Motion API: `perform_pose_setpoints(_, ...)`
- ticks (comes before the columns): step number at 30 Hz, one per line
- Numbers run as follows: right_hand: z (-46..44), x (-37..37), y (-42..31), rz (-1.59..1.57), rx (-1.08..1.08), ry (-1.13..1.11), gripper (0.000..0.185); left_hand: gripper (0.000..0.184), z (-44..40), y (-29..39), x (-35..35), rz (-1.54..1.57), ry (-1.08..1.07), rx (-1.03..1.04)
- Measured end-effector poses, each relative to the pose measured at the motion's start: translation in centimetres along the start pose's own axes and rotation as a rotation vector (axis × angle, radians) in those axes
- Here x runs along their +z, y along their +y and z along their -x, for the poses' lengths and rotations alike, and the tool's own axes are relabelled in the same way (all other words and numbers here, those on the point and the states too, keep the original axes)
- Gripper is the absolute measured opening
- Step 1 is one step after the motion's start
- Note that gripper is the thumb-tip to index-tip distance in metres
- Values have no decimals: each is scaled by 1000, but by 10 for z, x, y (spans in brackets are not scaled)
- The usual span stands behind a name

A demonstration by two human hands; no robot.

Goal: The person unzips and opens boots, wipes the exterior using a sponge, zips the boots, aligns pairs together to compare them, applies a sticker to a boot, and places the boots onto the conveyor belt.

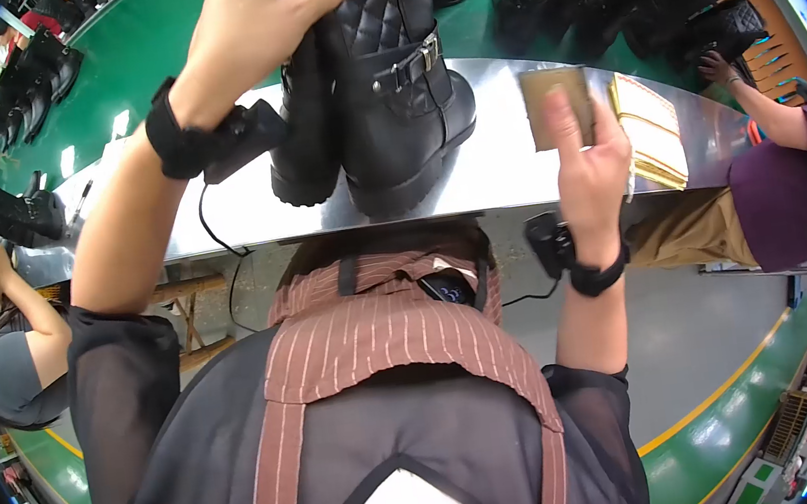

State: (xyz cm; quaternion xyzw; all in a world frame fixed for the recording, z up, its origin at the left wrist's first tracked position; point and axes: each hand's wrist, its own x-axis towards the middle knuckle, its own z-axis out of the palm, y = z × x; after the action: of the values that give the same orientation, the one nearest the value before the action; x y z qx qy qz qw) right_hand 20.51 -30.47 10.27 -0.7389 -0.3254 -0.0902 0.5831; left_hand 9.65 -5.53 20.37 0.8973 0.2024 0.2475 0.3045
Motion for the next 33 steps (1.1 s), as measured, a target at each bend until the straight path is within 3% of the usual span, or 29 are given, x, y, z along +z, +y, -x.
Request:
perform_pose_setpoints(2,4,15,-24,-112,-149,-58,27,50,-5,-7,7,221,162,420)
perform_pose_setpoints(3,1,20,-27,-7,-264,-59,25,50,-8,-10,10,298,214,635)
perform_pose_setpoints(4,-3,29,-39,31,-372,-80,26,50,-17,-4,11,164,146,379)
perform_pose_setpoints(7,-13,56,-48,127,-599,-135,20,50,-13,-3,10,233,233,570)
perform_pose_setpoints(9,-18,55,-53,266,-682,-190,18,49,-26,2,8,23,3,117)
perform_pose_setpoints(10,-22,53,-56,408,-761,-247,17,49,-26,2,6,21,4,115)
perform_pose_setpoints(13,-26,8,-60,792,-687,-454,19,46,-28,0,5,5,-57,37)
perform_pose_setpoints(16,-30,10,-68,667,-696,-365,21,44,-33,2,7,48,-97,-114)
perform_pose_setpoints(18,-30,28,-75,454,-755,-294,21,43,-27,2,4,125,-96,-51)
perform_pose_setpoints(21,-36,52,-67,498,-886,-377,21,43,-41,-20,15,162,-91,56)
perform_pose_setpoints(23,-31,39,-73,491,-804,-445,21,42,-34,-13,14,71,-51,68)
perform_pose_setpoints(26,-29,3,-74,764,-565,-676,19,41,-26,2,-2,38,-41,-18)
perform_pose_setpoints(27,-31,5,-73,773,-567,-676,19,40,-27,3,-4,97,-68,-83)
perform_pose_setpoints(29,-34,16,-71,553,-621,-405,19,39,-33,-14,1,186,-85,-80)
perform_pose_setpoints(30,-34,22,-75,458,-520,-394,22,39,-34,-28,8,387,-73,253)
perform_pose_setpoints(32,-41,45,-65,357,-617,-361,23,39,-30,-21,8,581,-59,583)
perform_pose_setpoints(33,-43,54,-61,253,-716,-321,25,38,-24,5,-1,316,-89,265)
